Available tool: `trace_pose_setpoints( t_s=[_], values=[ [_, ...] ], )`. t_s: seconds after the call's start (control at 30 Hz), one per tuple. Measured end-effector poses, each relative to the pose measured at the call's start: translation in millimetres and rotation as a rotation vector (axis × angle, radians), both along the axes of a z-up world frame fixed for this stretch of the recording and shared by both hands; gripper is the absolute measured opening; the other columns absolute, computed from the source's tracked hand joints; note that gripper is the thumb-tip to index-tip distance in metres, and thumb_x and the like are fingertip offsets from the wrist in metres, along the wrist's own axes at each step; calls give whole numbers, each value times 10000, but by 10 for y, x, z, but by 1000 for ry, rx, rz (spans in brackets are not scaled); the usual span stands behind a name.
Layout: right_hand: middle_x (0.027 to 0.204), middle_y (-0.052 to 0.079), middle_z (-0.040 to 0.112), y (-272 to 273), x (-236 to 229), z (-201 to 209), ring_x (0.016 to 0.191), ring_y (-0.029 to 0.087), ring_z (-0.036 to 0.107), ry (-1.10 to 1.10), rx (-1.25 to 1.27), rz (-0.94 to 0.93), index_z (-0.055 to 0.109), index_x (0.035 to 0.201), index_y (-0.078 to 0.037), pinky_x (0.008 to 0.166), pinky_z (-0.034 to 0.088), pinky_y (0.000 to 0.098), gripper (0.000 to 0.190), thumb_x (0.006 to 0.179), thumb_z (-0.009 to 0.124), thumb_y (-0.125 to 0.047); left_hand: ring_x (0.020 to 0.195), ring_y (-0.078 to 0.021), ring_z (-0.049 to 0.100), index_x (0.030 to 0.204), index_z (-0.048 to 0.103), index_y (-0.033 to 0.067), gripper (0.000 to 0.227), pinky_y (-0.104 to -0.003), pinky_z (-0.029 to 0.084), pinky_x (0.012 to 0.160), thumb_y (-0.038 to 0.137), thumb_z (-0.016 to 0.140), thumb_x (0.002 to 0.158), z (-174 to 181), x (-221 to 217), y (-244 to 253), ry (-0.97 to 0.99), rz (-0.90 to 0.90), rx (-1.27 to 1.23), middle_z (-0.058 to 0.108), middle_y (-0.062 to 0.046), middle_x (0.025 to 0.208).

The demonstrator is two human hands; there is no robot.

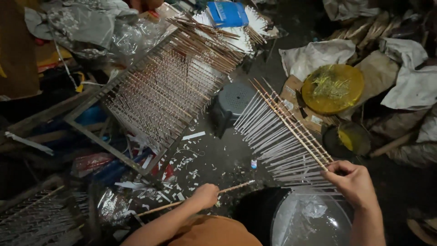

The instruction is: Dipping a rack of candle wicks into a container of wax to coat them.

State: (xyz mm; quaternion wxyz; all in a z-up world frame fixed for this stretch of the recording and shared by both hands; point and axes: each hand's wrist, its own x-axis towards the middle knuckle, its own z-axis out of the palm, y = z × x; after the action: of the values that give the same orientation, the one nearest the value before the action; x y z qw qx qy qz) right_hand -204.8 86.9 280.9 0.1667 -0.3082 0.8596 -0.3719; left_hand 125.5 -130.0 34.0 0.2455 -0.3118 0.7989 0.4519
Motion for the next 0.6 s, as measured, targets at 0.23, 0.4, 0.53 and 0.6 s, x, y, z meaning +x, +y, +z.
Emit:
trace_pose_setpoints(
  t_s=[0.23,0.4,0.53,0.6],
  values=[
    [807,75,743,-1,-119,-139,767,139,619,39,-25,46,745,723,12,733,463,281,122,748,857,-33,777,-357,634,1062,708,48,241,-501,494,642,131,485,1029,-223,9,-31,53,-11,-20,673,-171,929],
    [744,56,725,32,-198,-252,720,126,600,54,-2,40,757,717,-1,693,457,272,96,751,842,-30,999,-395,687,1075,739,79,280,-523,543,803,130,480,982,-798,-91,-11,98,-44,-51,727,-165,1038],
    [737,46,717,2,-168,-227,721,124,598,65,-4,44,752,708,-11,700,444,271,92,726,840,-29,849,-399,683,1007,728,53,277,-515,539,725,147,467,1024,-767,-78,-35,183,-200,-150,710,-150,965],
    [713,36,695,-28,-44,-121,695,115,574,44,-1,36,740,697,-9,669,427,264,98,727,833,-22,841,-418,666,994,725,71,278,-529,507,688,179,469,1021,-526,7,2,127,11,13,703,-185,930]
  ],
)
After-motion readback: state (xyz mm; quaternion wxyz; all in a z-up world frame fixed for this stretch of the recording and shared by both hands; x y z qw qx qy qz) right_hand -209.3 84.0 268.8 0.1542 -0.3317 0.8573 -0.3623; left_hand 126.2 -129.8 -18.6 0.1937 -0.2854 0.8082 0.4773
